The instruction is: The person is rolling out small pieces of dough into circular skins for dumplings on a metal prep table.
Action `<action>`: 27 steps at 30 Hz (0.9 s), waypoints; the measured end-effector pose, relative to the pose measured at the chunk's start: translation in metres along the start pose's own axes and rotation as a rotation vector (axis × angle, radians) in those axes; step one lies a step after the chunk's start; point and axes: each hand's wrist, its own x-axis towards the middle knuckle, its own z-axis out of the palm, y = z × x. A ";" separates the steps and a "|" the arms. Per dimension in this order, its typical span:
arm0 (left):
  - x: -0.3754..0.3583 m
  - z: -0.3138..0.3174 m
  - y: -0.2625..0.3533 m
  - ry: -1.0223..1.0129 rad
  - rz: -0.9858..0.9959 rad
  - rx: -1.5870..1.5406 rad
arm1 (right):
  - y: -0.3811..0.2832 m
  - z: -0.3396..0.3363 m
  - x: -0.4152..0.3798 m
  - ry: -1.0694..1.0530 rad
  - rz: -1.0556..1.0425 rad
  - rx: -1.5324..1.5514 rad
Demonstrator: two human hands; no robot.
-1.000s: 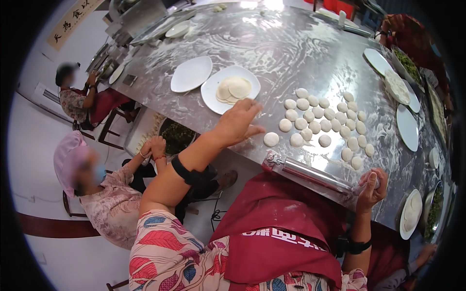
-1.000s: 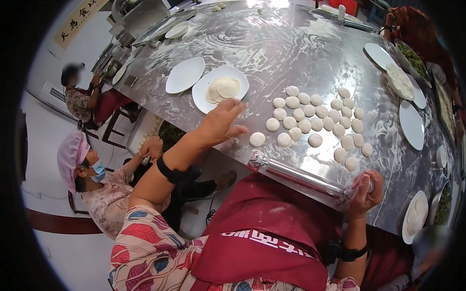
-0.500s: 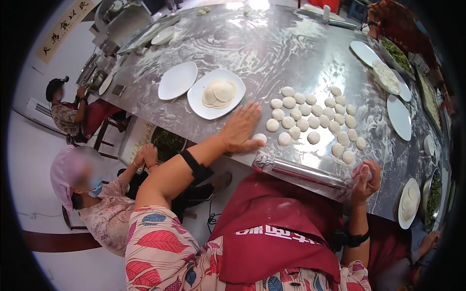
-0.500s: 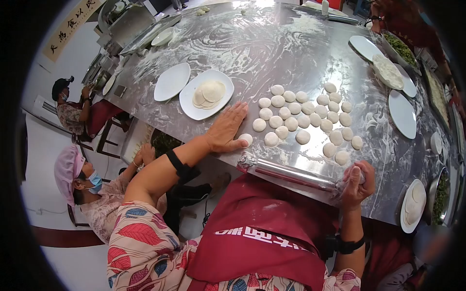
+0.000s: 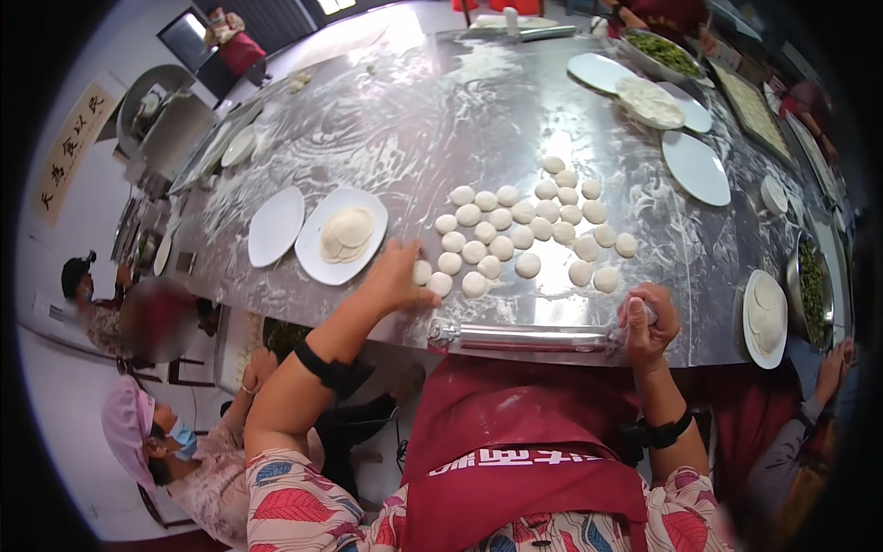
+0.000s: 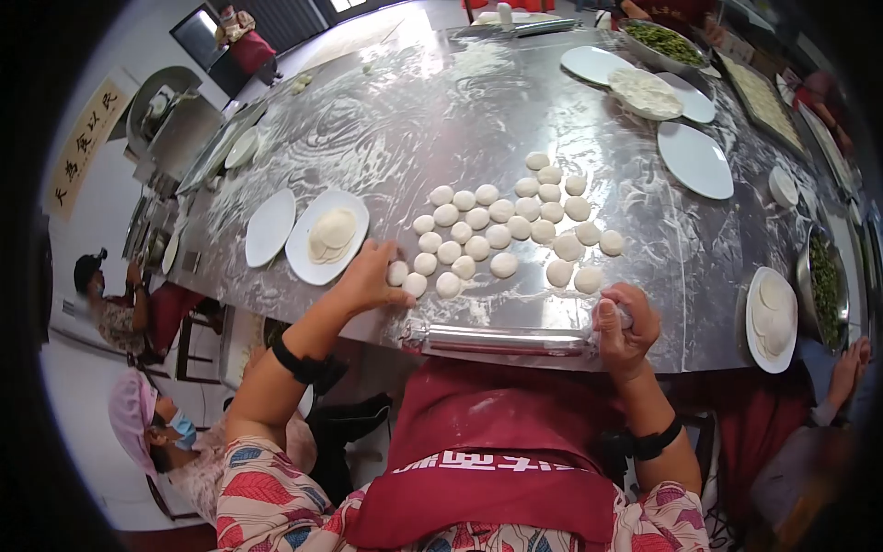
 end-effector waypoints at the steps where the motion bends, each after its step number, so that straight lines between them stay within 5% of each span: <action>1: 0.018 0.001 0.000 0.006 0.055 -0.016 | -0.001 -0.001 0.001 -0.008 -0.006 -0.012; 8: 0.113 -0.008 0.037 0.065 0.174 -0.059 | -0.004 0.001 0.005 -0.004 -0.002 -0.049; 12: 0.099 -0.026 0.056 0.084 0.196 0.115 | -0.005 -0.004 0.002 -0.039 0.006 -0.072; 15: 0.069 -0.033 0.063 -0.344 0.155 0.354 | -0.001 -0.011 -0.008 -0.042 0.029 -0.105; 18: 0.046 -0.019 0.069 -0.527 0.124 0.152 | -0.007 -0.009 -0.014 -0.007 0.107 -0.146; 21: 0.051 0.003 0.070 -0.320 0.307 0.012 | -0.016 -0.011 -0.015 -0.063 0.274 -0.105; 24: 0.051 0.007 0.085 -0.123 0.235 -0.326 | -0.020 -0.020 -0.014 -0.144 0.304 -0.137; 27: 0.029 0.010 0.096 0.060 0.368 -0.214 | 0.011 -0.040 -0.021 -0.141 0.289 -0.012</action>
